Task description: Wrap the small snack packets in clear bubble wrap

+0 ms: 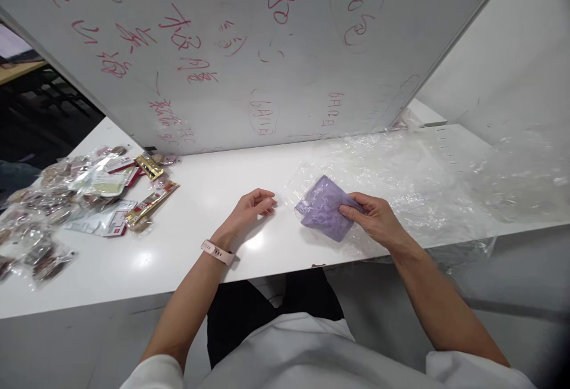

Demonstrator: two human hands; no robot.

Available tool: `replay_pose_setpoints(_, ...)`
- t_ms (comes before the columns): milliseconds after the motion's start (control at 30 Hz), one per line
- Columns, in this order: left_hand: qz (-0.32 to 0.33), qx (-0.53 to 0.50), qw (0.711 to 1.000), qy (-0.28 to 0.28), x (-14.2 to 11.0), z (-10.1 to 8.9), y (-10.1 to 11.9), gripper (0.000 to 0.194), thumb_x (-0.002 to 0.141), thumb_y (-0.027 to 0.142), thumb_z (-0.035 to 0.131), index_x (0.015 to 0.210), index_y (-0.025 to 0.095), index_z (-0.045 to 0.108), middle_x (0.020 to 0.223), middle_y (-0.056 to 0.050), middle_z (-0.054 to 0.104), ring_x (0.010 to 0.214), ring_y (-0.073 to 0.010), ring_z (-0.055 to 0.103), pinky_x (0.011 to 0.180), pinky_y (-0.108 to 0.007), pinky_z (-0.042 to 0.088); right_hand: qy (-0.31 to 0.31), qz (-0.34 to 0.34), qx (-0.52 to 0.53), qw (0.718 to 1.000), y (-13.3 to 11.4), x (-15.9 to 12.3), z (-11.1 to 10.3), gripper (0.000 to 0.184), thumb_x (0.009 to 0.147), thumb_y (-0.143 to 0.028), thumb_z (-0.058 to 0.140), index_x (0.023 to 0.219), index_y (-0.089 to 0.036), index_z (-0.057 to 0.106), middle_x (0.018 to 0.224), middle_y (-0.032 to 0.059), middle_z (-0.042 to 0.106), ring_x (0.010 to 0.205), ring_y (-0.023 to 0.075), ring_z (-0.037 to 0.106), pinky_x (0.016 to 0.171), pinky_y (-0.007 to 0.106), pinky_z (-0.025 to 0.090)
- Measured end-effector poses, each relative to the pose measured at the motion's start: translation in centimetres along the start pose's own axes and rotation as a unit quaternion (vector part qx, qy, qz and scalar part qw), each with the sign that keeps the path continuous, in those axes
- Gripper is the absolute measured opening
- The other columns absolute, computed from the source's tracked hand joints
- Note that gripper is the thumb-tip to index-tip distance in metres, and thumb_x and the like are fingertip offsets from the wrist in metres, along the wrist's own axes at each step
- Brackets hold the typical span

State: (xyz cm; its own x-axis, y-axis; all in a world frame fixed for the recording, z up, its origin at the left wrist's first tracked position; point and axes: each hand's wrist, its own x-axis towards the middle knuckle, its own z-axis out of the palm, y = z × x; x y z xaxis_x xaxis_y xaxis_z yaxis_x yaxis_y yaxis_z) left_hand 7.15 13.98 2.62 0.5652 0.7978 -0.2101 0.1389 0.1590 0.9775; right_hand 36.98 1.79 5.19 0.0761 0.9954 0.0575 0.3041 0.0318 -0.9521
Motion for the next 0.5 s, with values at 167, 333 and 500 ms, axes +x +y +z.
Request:
replay_pose_setpoints(167,-0.011,-0.001,1.000,0.011,0.0,0.1,0.2,0.036,0.086,0.047,0.071,0.108,0.018,0.066,0.109,-0.011,0.072,0.090,-0.0190,0.068,0.093,-0.042,0.052,-0.045,0.009,-0.015,0.999,0.5,-0.8,0.5,0.027,0.088,-0.049,0.067,0.087,-0.023,0.075,0.080,0.0030,0.068,0.074,0.0174,0.064,0.064,0.029,0.053)
replay_pose_setpoints(333,-0.021,-0.001,1.000,0.018,-0.3,0.2,0.6,0.033,0.086,0.046,0.071,0.107,0.019,0.067,0.109,-0.010,0.072,0.090,-0.0188,0.068,0.093,-0.041,0.052,-0.038,-0.005,0.013,0.999,-0.4,-0.9,-0.5,0.025,0.085,-0.048,0.071,0.088,-0.025,0.077,0.083,0.0053,0.071,0.075,0.0210,0.067,0.066,0.036,0.058)
replay_pose_setpoints(500,-0.024,-0.003,0.999,0.027,-0.2,0.2,0.5,0.030,0.087,0.045,0.071,0.103,0.020,0.068,0.106,-0.009,0.072,0.087,-0.0184,0.068,0.090,-0.039,0.053,0.409,-0.155,-0.032,0.899,2.7,5.2,-12.2,0.039,0.086,-0.051,0.070,0.105,-0.017,0.071,0.098,0.0162,0.070,0.084,0.0250,0.069,0.070,0.044,0.054)
